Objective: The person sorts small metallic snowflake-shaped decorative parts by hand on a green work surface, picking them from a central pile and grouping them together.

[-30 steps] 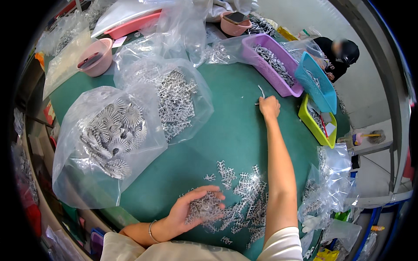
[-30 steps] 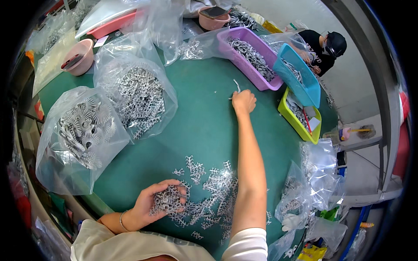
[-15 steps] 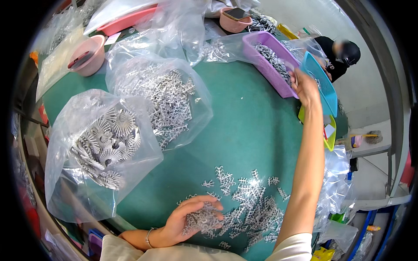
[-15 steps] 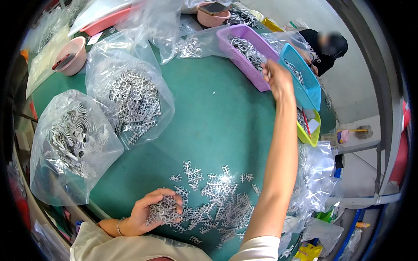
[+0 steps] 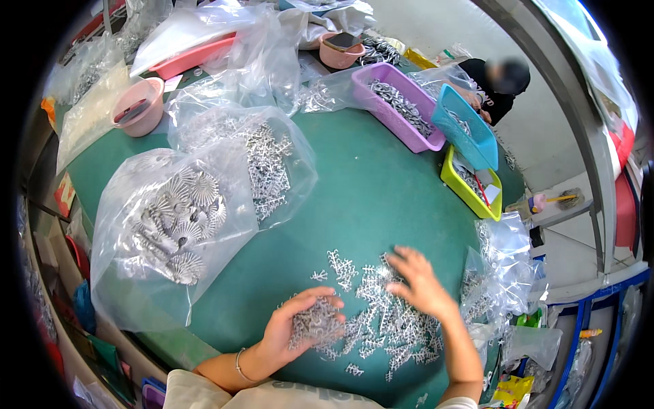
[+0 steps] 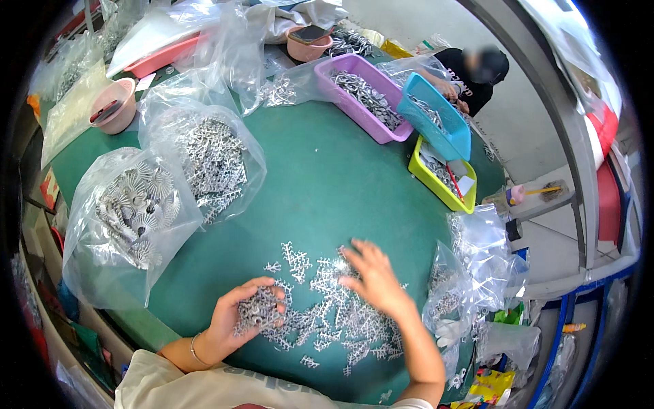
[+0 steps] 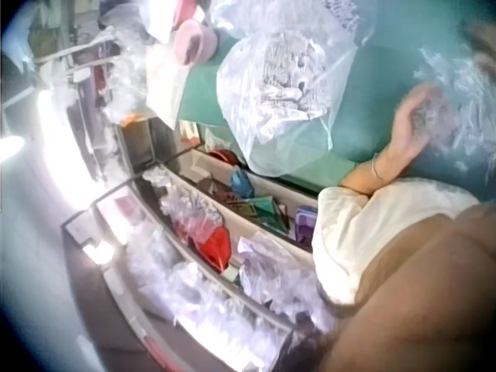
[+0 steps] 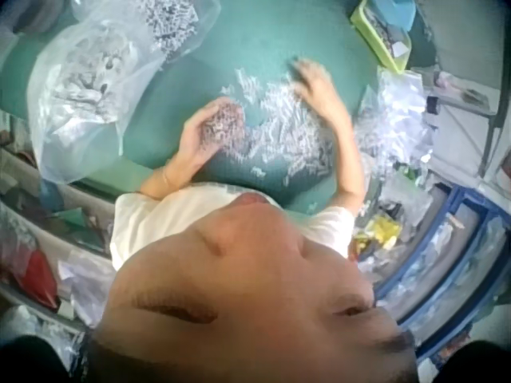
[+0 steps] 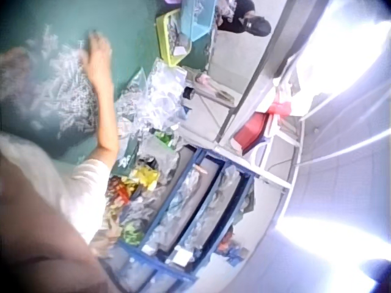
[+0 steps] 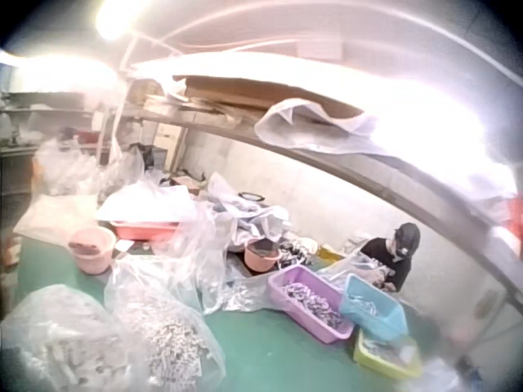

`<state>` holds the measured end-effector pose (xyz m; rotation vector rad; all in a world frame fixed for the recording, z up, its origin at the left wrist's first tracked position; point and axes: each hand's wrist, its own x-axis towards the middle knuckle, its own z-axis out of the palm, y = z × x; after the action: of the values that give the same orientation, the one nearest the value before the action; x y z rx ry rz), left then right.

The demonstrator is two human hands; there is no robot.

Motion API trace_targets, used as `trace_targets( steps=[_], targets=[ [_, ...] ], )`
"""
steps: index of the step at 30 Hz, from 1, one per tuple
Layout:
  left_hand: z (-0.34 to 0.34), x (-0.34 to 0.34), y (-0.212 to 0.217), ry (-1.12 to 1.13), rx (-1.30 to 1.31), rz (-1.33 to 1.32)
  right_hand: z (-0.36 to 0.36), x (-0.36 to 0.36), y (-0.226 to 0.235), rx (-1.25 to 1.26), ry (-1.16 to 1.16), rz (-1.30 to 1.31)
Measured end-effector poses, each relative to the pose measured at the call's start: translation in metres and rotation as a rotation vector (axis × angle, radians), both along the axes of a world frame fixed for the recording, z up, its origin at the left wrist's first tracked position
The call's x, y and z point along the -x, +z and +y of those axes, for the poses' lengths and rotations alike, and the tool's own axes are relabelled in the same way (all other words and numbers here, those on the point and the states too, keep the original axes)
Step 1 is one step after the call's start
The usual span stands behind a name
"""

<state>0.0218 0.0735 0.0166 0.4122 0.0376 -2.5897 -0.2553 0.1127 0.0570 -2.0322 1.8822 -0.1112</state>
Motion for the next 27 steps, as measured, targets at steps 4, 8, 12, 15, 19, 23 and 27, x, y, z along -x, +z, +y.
trace_targets(
  steps=[4, 8, 12, 15, 19, 23, 27],
  targets=[
    [0.001, 0.006, 0.000, 0.026, 0.046, -0.021, 0.070, -0.041, -0.011, -0.037, -0.105, -0.016],
    [0.007, 0.012, -0.004, 0.072, 0.063, -0.004, 0.097, -0.064, -0.009, 0.127, -0.090, 0.067],
    [0.023, -0.002, 0.022, 0.112, 0.047, -0.017, 0.118, -0.088, -0.005, 0.224, -0.116, 0.092],
    [0.031, -0.015, 0.021, 0.127, 0.074, -0.016, 0.133, -0.094, -0.003, 0.226, -0.092, 0.107],
    [0.035, -0.037, 0.028, 0.242, 0.109, -0.245, 0.148, -0.094, -0.010, 0.269, -0.078, 0.099],
    [0.003, -0.062, 0.072, 0.563, 0.258, -0.228, 0.157, -0.095, -0.011, 0.297, -0.070, 0.064],
    [-0.019, -0.070, 0.108, 0.575, 0.347, -0.147, 0.163, -0.091, -0.015, 0.339, -0.094, 0.047]
  ],
)
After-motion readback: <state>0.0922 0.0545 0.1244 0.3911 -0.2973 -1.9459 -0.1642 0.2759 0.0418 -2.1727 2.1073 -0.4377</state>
